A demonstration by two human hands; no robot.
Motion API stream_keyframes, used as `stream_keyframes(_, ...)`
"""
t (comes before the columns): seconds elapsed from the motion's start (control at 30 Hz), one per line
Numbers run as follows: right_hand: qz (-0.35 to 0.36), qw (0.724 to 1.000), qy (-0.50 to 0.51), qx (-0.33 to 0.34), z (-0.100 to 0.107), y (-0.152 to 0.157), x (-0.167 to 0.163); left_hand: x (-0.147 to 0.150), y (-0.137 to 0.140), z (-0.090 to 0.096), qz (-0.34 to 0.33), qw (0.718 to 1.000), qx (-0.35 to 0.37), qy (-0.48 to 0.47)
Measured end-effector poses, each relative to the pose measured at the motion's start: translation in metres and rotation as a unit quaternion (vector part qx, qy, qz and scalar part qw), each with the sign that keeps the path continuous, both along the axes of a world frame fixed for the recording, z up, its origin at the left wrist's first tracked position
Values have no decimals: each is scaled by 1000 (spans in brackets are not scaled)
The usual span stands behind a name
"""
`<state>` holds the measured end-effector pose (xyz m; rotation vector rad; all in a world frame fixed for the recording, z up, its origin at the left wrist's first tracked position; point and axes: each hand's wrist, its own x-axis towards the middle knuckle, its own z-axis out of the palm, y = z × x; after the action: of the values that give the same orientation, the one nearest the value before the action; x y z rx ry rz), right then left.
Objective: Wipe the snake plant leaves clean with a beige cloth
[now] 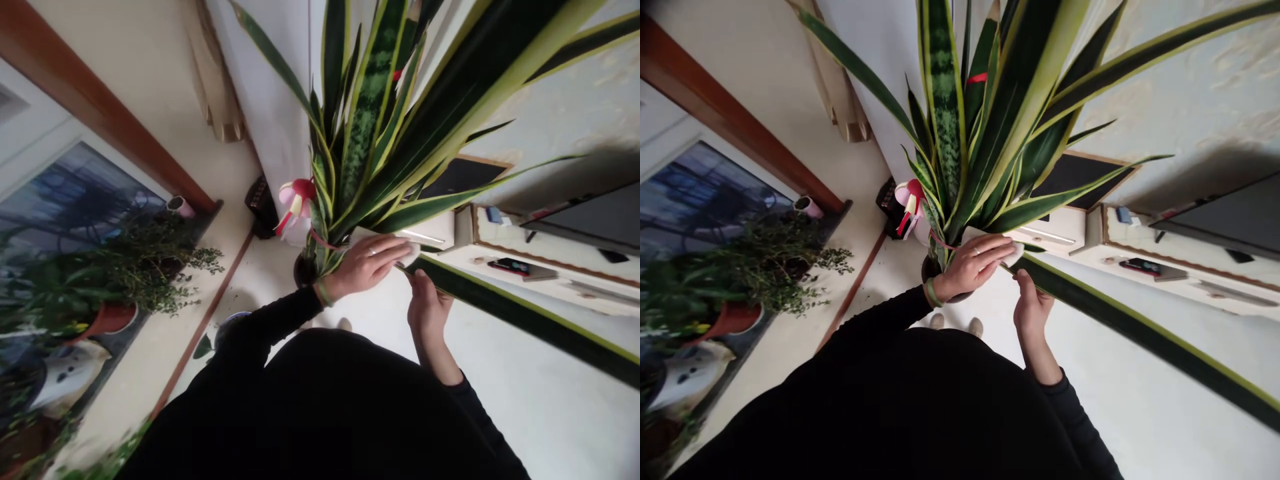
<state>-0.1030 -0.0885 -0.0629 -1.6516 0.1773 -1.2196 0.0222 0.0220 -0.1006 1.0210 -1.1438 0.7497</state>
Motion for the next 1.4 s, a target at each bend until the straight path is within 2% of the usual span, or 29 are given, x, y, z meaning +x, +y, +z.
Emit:
stream_keyframes(0.1, -11, 1000, -1, 15, 4, -16, -12, 13, -3, -36, 73, 987, 63, 125)
stream_keyframes(0.2, -5, 1000, 8, 27, 10, -23, -16, 27, -2, -62, 147, 937, 211, 235)
stream_keyframes(0.27, 0, 1000, 11, 25, 15, -24, -16, 32, -3, -66, 182, 901, 294, 263)
stream_keyframes(0.33, 4, 1000, 10, 16, 20, -24, -15, 32, -4, -61, 200, 880, 328, 280)
stream_keyframes(0.37, 6, 1000, 8, 12, 22, -24, -14, 29, -5, -56, 197, 881, 323, 284)
stream_keyframes(0.43, 6, 1000, 3, 9, 26, -24, -12, 19, -6, -44, 171, 908, 267, 274)
stream_keyframes(0.53, 14, 1000, -3, 11, 30, -24, -10, -5, -10, -26, 112, 968, 124, 187)
stream_keyframes(0.6, 25, 1000, -6, 9, 32, -24, -10, -18, -14, -18, 89, 986, 64, 122)
stream_keyframes(0.67, 32, 999, -11, 6, 34, -26, -11, -24, -19, -18, 100, 989, 55, 99)
stream_keyframes(0.77, 32, 999, -9, 4, 36, -28, -13, -13, -23, -32, 176, 964, 129, 153)
stream_keyframes(0.87, 33, 999, 0, -5, 36, -29, -15, 12, -18, -49, 242, 914, 257, 201)
stream_keyframes(0.93, 35, 999, 5, -9, 35, -28, -15, 27, -11, -52, 253, 891, 324, 194)
stream_keyframes(1.0, 35, 999, 7, -10, 34, -26, -14, 36, -5, -46, 246, 881, 363, 179)
stream_keyframes(1.1, 40, 999, 8, -8, 34, -22, -13, 36, 2, -30, 204, 882, 375, 199)
stream_keyframes(1.17, 46, 999, 8, -7, 35, -21, -13, 30, 6, -21, 174, 892, 350, 228)
stream_keyframes(1.27, 44, 999, 5, -11, 35, -22, -12, 23, 7, -16, 170, 899, 324, 240)
stream_keyframes(1.4, 35, 999, 0, -14, 34, -24, -12, 29, 2, -18, 201, 855, 414, 237)
